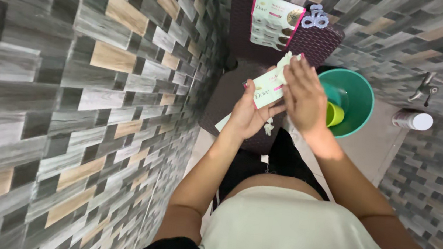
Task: The person wipes various personal care items in a bathroom using a white cloth. They clean a pink bottle, a toothpaste tube, a small box, and a sachet, then place each item onto a metal shelf. The person also wipes a small purple bottle and a black object before placing them on the shelf.
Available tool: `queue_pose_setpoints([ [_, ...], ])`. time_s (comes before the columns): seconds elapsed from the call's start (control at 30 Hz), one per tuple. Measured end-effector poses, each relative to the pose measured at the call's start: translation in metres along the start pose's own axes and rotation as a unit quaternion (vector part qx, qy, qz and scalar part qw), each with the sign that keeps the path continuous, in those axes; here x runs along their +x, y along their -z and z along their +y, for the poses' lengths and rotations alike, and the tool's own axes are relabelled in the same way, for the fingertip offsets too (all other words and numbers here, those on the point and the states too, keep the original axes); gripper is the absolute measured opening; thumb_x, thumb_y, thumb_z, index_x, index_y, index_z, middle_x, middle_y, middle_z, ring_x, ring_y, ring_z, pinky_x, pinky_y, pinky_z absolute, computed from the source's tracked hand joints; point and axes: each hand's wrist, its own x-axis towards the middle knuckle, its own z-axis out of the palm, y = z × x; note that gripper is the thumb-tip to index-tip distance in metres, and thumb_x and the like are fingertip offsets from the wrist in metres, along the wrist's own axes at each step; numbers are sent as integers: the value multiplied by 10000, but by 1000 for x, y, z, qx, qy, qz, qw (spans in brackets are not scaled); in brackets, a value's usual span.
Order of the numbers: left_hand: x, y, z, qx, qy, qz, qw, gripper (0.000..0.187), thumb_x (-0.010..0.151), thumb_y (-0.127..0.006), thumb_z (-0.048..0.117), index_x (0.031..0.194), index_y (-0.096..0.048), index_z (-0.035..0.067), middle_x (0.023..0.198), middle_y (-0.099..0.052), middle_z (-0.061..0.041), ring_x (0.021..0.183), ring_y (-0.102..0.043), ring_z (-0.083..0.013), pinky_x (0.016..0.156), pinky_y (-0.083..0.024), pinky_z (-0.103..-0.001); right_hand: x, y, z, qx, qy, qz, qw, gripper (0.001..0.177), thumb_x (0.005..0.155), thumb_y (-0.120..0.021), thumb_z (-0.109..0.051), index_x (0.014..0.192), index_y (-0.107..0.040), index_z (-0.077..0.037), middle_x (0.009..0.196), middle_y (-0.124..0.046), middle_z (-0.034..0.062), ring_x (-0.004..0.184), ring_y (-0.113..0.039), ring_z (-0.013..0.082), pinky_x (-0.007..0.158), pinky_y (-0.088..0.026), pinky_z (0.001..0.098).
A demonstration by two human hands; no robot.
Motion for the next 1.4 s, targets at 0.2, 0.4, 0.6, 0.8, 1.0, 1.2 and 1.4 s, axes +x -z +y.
queue_pose_setpoints([
  [0.2,-3,-4,-4,25,20,25,999,725,1112,-195,600,1635,-301,110,1618,-411,-119,1442,-459,-299,1164,-413,-460,-22,-2,-33,-27,24,-58,998,776,918,-663,-380,1563,-427,-21,1647,-343,210,1527,-326,422,1229,-193,622],
  [0.4,-5,-38,0,41,-34,-30,998,720,1103,-180,602,1661,-246,153,1646,-361,-149,1495,-399,-295,1239,-348,-433,-34,-3,-48,-81,68,-94,990,882,927,-504,-657,1574,-396,-67,1679,-330,151,1569,-291,356,1219,-94,700],
  [0.6,-3,-38,-4,15,34,-21,999,729,1083,-182,616,1642,-253,154,1648,-342,-103,1489,-376,-290,1219,-319,-455,-25,12,-44,-122,-2,-66,990,952,915,-525,-652,1610,-328,-33,1695,-254,181,1564,-228,403,1168,4,727],
  [0.8,-7,-53,0,34,-9,-76,996,734,1086,-232,611,1677,-220,176,1703,-300,-62,1537,-364,-250,1267,-300,-440,-22,33,-35,-20,-8,5,1000,887,1040,-489,-597,1649,-256,4,1734,-190,242,1627,-162,450,1286,-32,668],
  [1.0,-8,-61,2,25,-7,-47,999,726,1066,-226,616,1653,-234,189,1633,-366,-104,1455,-417,-296,1204,-358,-464,-36,20,-40,-42,85,-81,992,902,938,-512,-594,1591,-330,0,1670,-275,213,1564,-234,428,1241,-103,670],
  [1.2,-1,-70,-1,38,-46,-52,997,726,1101,-228,602,1657,-273,137,1609,-414,-157,1444,-451,-293,1223,-360,-456,-47,29,-30,-69,111,-86,988,868,923,-564,-612,1555,-421,-36,1650,-381,155,1550,-326,340,1224,-118,674],
  [1.4,-3,-85,1,4,-22,-72,997,713,1093,-210,603,1648,-270,160,1611,-404,-135,1459,-427,-277,1232,-343,-458,-54,39,-11,-96,109,-43,988,824,957,-535,-613,1552,-434,-51,1645,-383,145,1554,-331,341,1225,-109,686],
])
